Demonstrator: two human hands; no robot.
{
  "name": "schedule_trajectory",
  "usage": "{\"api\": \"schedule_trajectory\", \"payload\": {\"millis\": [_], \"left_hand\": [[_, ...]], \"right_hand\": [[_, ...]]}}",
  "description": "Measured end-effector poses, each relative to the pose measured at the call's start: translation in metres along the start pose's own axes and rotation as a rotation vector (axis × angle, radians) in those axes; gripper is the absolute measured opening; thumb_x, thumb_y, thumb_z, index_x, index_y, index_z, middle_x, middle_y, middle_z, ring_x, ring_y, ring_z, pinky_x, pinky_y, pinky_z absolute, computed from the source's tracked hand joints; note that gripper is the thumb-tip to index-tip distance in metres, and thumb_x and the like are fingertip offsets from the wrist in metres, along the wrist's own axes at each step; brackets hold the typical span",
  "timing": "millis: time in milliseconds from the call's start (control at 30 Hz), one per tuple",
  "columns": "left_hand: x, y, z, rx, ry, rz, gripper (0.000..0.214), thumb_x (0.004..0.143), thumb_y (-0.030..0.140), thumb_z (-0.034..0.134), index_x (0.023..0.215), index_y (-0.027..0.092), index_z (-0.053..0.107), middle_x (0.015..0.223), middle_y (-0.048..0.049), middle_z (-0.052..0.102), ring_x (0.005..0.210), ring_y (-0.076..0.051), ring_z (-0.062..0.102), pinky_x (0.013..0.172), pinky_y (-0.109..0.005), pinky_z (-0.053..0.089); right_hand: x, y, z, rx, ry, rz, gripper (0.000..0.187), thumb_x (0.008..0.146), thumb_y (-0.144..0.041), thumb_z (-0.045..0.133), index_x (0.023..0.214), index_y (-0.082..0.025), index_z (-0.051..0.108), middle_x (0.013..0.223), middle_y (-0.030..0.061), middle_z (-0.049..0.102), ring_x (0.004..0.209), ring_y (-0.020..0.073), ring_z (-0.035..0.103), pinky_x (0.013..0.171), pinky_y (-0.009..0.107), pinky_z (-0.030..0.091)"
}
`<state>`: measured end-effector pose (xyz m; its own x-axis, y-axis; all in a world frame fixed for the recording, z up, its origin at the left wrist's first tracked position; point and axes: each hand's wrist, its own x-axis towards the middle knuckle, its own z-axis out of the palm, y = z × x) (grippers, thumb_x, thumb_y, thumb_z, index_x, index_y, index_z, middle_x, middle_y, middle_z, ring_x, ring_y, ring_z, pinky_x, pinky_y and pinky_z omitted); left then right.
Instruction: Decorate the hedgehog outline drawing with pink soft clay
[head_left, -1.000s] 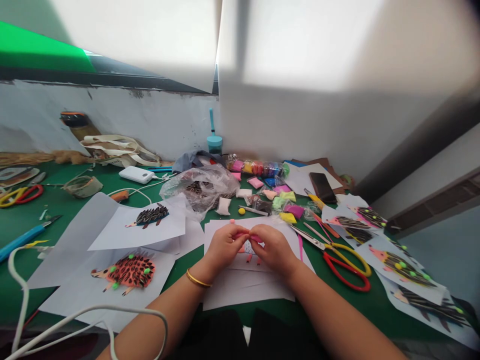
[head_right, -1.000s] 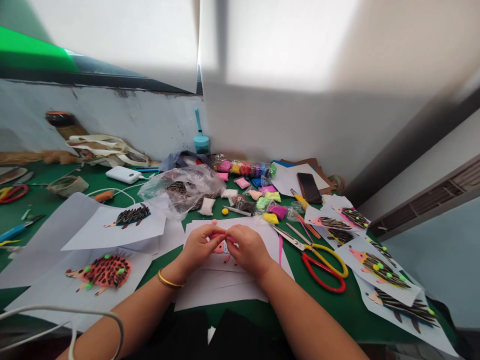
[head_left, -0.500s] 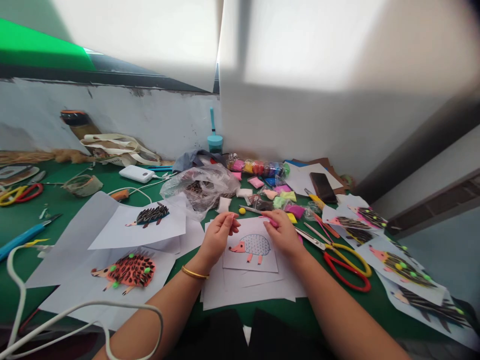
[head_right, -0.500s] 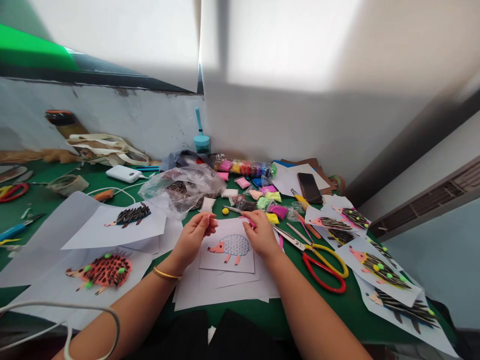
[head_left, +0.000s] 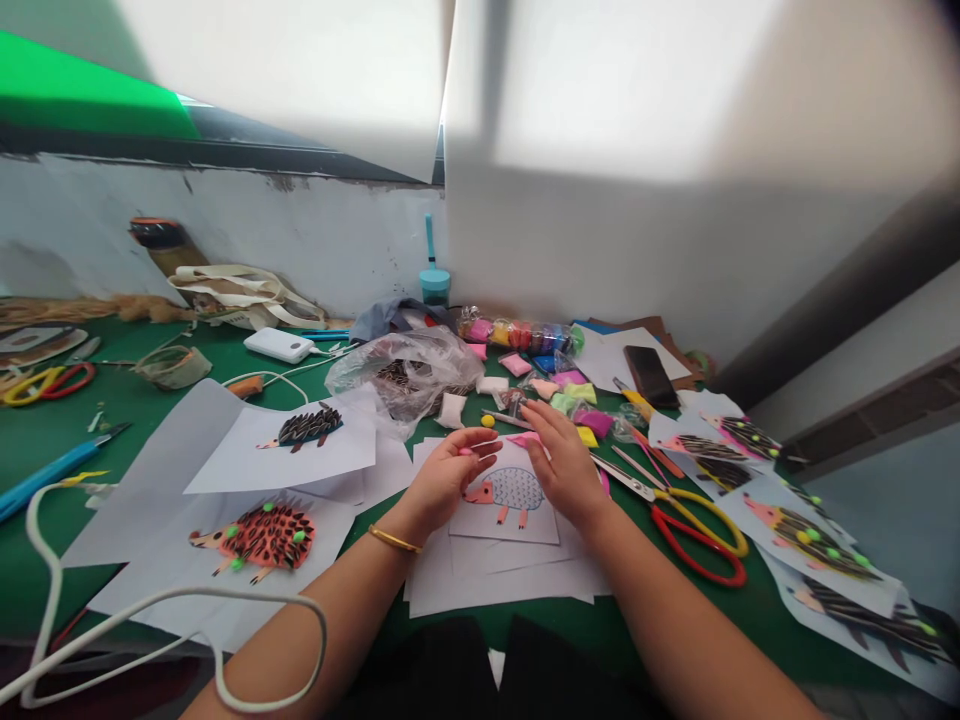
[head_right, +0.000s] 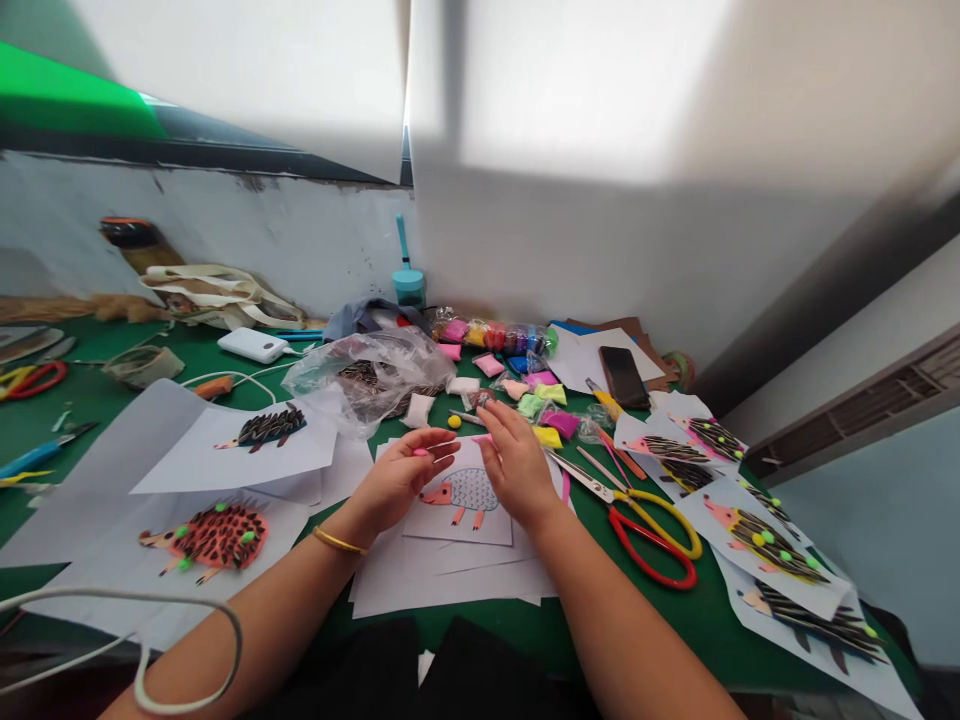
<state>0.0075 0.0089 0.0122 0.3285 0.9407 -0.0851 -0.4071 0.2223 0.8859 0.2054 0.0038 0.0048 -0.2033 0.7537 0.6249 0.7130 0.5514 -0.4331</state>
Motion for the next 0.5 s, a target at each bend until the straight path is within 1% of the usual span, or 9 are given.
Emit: {"api": "schedule_trajectory", "payload": {"millis": [67, 100, 133, 200, 300, 333, 400, 467, 500], "left_hand": [[-0.007, -0.004, 0.015, 0.032, -0.044, -0.022, 0.036, 0.072, 0.018, 0.073, 0.107, 0.02, 0.07, 0.122, -0.0092, 0.065, 0.114, -0.024, 0.06, 0.094, -0.034, 0.049], [-0.012, -0.004, 0.024, 0.012, -0.109, -0.078, 0.04, 0.074, 0.02, 0.072, 0.114, 0.021, 0.068, 0.122, -0.0091, 0.066, 0.11, -0.024, 0.061, 0.092, -0.036, 0.05], [-0.017, -0.003, 0.034, -0.06, -0.169, -0.117, 0.043, 0.076, 0.022, 0.071, 0.119, 0.022, 0.066, 0.119, -0.0093, 0.067, 0.106, -0.024, 0.063, 0.089, -0.036, 0.05], [-0.026, 0.006, 0.051, -0.269, -0.232, -0.133, 0.041, 0.083, 0.029, 0.064, 0.124, 0.022, 0.064, 0.123, -0.0083, 0.066, 0.112, -0.024, 0.061, 0.097, -0.035, 0.046], [-0.03, 0.023, 0.064, -0.491, -0.354, -0.28, 0.047, 0.088, 0.046, 0.053, 0.122, 0.017, 0.066, 0.124, -0.012, 0.064, 0.121, -0.027, 0.057, 0.103, -0.039, 0.043], [-0.029, 0.027, 0.065, -0.53, -0.339, -0.3, 0.051, 0.089, 0.052, 0.048, 0.119, 0.015, 0.068, 0.123, -0.0131, 0.065, 0.123, -0.028, 0.056, 0.102, -0.039, 0.044], [-0.027, 0.027, 0.065, -0.555, -0.227, -0.26, 0.061, 0.092, 0.059, 0.036, 0.112, 0.013, 0.071, 0.12, -0.0138, 0.066, 0.125, -0.025, 0.055, 0.1, -0.035, 0.045], [-0.026, 0.017, 0.066, -0.537, -0.094, -0.148, 0.058, 0.094, 0.059, 0.032, 0.102, 0.02, 0.075, 0.119, -0.0104, 0.067, 0.134, -0.019, 0.047, 0.102, -0.029, 0.043], [-0.027, 0.01, 0.069, -0.516, -0.049, -0.067, 0.055, 0.095, 0.058, 0.034, 0.107, 0.022, 0.074, 0.122, -0.0068, 0.066, 0.139, -0.016, 0.04, 0.105, -0.026, 0.04]], "right_hand": [[0.001, -0.02, -0.003, 0.063, 0.025, -0.083, 0.05, 0.1, -0.034, 0.042, 0.149, -0.026, 0.038, 0.153, 0.0093, 0.04, 0.142, 0.029, 0.034, 0.115, 0.054, 0.034], [0.002, -0.028, -0.003, 0.084, 0.018, -0.135, 0.053, 0.101, -0.04, 0.038, 0.151, -0.026, 0.032, 0.156, 0.0091, 0.036, 0.145, 0.0298, 0.03, 0.115, 0.055, 0.032], [0.002, -0.034, -0.003, 0.087, 0.014, -0.19, 0.057, 0.101, -0.047, 0.033, 0.154, -0.026, 0.027, 0.157, 0.0093, 0.033, 0.146, 0.0306, 0.027, 0.116, 0.057, 0.031], [0.002, -0.043, -0.003, 0.037, 0.018, -0.24, 0.065, 0.1, -0.058, 0.023, 0.156, -0.024, 0.022, 0.158, 0.0102, 0.031, 0.148, 0.0324, 0.021, 0.117, 0.06, 0.024], [-0.002, -0.052, -0.005, -0.033, -0.026, -0.306, 0.078, 0.096, -0.068, 0.018, 0.157, -0.019, 0.016, 0.159, 0.0133, 0.029, 0.148, 0.0345, 0.019, 0.118, 0.062, 0.017], [-0.004, -0.058, -0.006, -0.03, -0.058, -0.341, 0.083, 0.094, -0.071, 0.018, 0.157, -0.017, 0.014, 0.159, 0.0145, 0.028, 0.148, 0.0349, 0.02, 0.118, 0.061, 0.017], [-0.007, -0.074, -0.008, 0.009, -0.12, -0.43, 0.091, 0.091, -0.076, 0.018, 0.157, -0.014, 0.012, 0.16, 0.0154, 0.024, 0.148, 0.0343, 0.021, 0.119, 0.056, 0.021], [-0.007, -0.091, -0.011, 0.026, -0.142, -0.527, 0.092, 0.09, -0.078, 0.02, 0.157, -0.016, 0.016, 0.159, 0.0113, 0.029, 0.147, 0.0332, 0.024, 0.121, 0.054, 0.018], [-0.005, -0.097, -0.013, 0.016, -0.153, -0.533, 0.09, 0.09, -0.078, 0.019, 0.157, -0.018, 0.02, 0.158, 0.0088, 0.033, 0.147, 0.0325, 0.024, 0.122, 0.054, 0.015]]}}
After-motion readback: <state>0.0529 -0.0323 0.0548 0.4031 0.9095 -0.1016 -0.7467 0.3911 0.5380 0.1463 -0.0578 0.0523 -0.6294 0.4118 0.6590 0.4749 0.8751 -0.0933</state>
